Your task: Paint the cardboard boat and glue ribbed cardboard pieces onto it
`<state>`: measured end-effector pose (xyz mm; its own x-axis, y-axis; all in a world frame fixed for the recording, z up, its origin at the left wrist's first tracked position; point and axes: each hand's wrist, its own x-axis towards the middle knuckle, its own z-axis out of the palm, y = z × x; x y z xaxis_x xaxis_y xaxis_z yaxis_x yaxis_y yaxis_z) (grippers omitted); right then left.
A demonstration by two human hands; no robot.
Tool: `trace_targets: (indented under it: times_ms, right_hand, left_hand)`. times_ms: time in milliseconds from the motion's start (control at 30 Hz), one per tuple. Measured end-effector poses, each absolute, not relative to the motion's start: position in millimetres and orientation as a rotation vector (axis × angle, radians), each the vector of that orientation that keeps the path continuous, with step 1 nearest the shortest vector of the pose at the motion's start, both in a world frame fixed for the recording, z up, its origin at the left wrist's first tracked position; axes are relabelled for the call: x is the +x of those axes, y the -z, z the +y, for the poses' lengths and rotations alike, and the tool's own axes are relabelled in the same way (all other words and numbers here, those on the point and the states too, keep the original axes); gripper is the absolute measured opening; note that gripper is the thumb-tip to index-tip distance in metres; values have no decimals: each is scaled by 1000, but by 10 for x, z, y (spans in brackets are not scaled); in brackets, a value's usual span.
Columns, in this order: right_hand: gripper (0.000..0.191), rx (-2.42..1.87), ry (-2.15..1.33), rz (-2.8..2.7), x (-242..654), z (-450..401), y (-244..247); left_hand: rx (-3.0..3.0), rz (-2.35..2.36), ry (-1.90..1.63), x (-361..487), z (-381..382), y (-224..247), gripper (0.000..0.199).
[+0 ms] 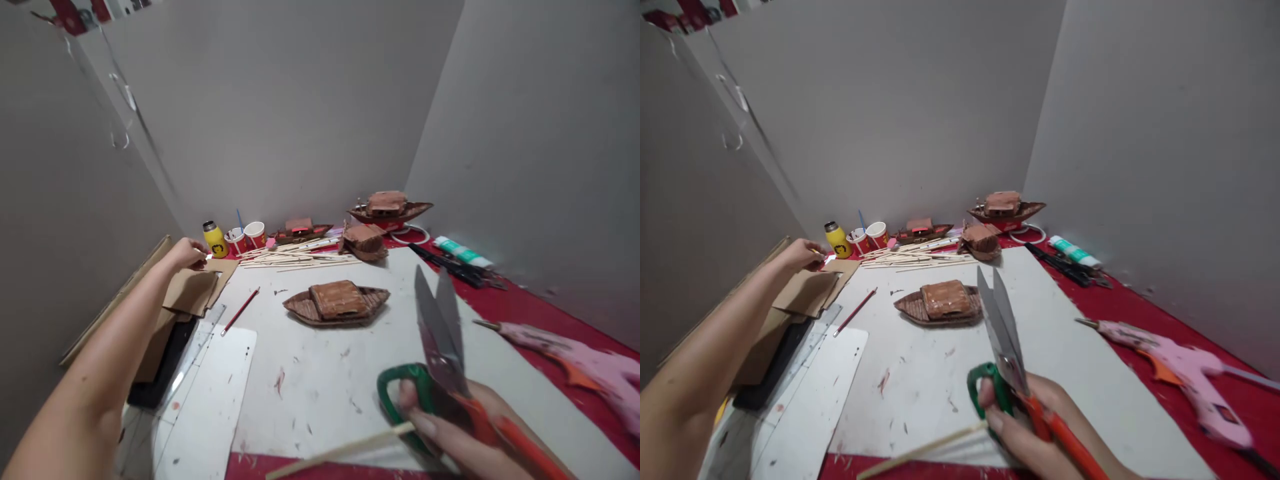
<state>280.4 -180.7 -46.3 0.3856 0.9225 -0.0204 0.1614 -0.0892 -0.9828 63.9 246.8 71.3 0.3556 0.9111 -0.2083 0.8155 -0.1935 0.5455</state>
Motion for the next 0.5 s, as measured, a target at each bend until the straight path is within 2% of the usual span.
trace_targets:
  times_ms: [100, 333, 500]
  right_hand:
    - [33, -1458, -953, -969, 2786, -1820, 326]
    - [24, -1309, -1067, -995, 2753, -1863, 354]
    - [24, -1336, -1051, -1023, 2689, -1839, 233]
  left_hand:
    - [2077, 1271, -130, 644, 1894, -592, 23]
    - [2168, 837, -98, 873, 543, 99, 8]
    - [2207, 809, -277, 938, 257, 52, 27]
